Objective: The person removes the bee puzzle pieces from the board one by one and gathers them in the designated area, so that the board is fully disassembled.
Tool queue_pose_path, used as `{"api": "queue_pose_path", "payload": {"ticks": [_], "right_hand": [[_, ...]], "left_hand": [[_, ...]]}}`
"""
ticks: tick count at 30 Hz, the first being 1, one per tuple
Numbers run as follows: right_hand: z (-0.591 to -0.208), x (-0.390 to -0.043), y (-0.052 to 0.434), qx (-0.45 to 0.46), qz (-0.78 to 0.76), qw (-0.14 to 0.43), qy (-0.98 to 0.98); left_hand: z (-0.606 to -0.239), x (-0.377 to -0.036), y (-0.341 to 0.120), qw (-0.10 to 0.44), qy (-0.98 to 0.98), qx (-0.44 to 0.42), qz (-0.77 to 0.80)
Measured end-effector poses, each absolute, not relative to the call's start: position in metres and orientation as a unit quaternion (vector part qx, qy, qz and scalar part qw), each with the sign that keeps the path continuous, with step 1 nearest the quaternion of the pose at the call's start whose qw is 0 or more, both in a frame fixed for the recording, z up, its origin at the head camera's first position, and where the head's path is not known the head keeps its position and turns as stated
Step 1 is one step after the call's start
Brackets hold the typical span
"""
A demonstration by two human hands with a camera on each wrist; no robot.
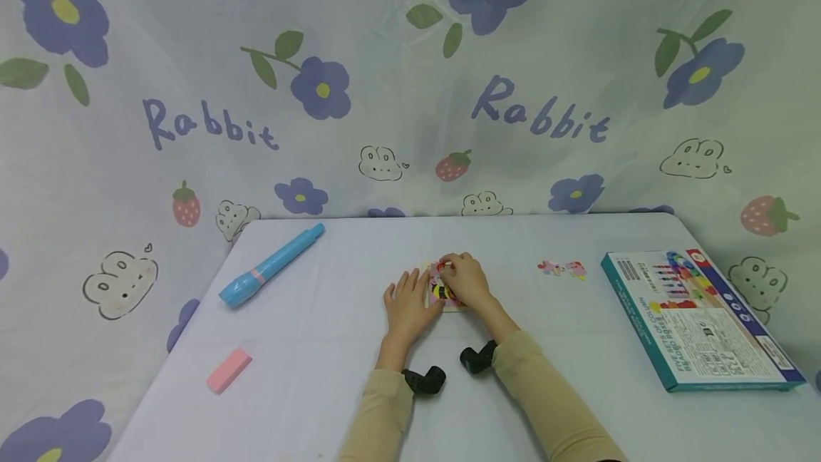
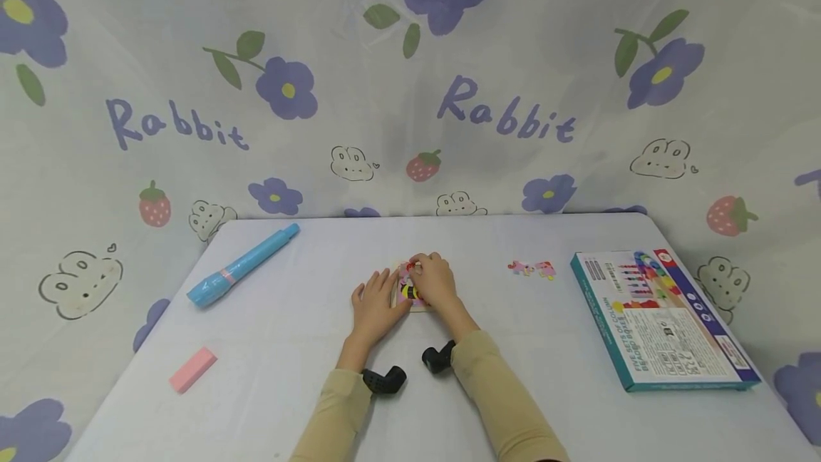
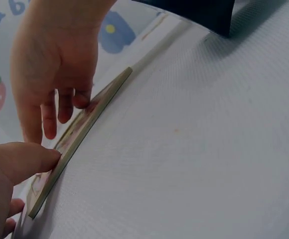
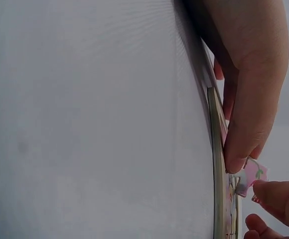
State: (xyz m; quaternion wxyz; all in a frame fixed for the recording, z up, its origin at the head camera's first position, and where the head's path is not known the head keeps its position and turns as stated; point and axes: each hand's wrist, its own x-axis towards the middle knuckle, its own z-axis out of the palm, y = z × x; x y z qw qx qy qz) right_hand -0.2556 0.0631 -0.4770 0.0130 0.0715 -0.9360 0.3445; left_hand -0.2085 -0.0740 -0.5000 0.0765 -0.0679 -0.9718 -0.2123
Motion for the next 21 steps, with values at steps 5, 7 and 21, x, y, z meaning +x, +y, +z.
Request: {"api": "queue_pose_path", "payload": {"ticks": [5,7,21], "right_hand": [[-0.477,-0.257,0.065,0.051,0.409,0.007,-0.911],[-0.476,-0.257,0.066,0.040,0.434,0.000,-0.900],[-0.467,-0.256,0.098,-0.068,0.500,0.029,-0.863]], "left_hand": [[-0.500,-0.208,-0.074,0.070,-0.972,-0.066,-0.214],[-0.500,-0.207,-0.074,0.067,-0.972,-0.065,-0.216],[-0.500,-0.207,-0.073,0.070,-0.972,-0.063,-0.217]]}}
